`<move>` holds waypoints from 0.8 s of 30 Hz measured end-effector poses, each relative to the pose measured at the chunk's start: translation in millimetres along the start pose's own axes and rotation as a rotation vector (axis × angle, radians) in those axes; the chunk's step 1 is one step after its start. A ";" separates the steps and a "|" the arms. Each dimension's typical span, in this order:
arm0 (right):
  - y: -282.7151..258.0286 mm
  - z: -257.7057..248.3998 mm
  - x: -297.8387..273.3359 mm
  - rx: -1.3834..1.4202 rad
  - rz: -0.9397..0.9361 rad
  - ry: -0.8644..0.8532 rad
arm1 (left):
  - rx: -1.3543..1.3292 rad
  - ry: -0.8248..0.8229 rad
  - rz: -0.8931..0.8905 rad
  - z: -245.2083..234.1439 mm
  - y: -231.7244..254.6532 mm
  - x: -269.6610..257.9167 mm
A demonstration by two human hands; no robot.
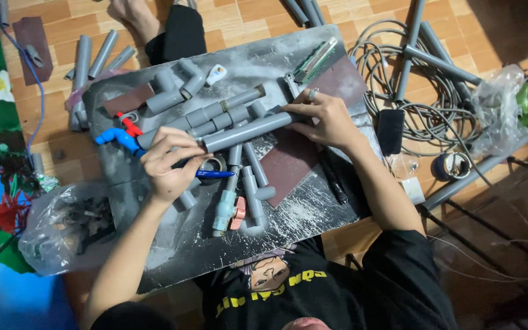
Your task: The recorder marks PVC pipes and uses a hand saw blade to cut them to size.
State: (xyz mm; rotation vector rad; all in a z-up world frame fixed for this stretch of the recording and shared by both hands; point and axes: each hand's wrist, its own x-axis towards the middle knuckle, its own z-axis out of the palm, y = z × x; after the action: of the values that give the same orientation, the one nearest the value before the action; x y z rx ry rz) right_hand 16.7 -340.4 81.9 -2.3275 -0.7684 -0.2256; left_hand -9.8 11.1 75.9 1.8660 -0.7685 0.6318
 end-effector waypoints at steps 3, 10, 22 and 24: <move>-1.0 -0.8 2.2 -0.063 0.014 0.008 | 0.022 -0.014 0.020 0.0 -0.6 -1.9; -1.1 1.8 2.5 -0.122 -0.113 0.153 | -0.015 0.016 -0.026 6.1 2.0 -5.7; -33.9 -1.4 3.9 -0.297 -0.277 0.403 | 0.498 -0.202 0.263 3.8 27.9 9.8; -42.0 -0.3 10.2 -0.366 -0.376 0.455 | 0.600 -0.237 0.243 8.9 26.4 7.1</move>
State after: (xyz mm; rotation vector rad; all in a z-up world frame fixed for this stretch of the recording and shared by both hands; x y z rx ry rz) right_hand 0.6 -310.5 108.5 -2.3009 -0.9796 -1.0999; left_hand -23.9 -7.1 93.1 2.4466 -1.0521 0.8735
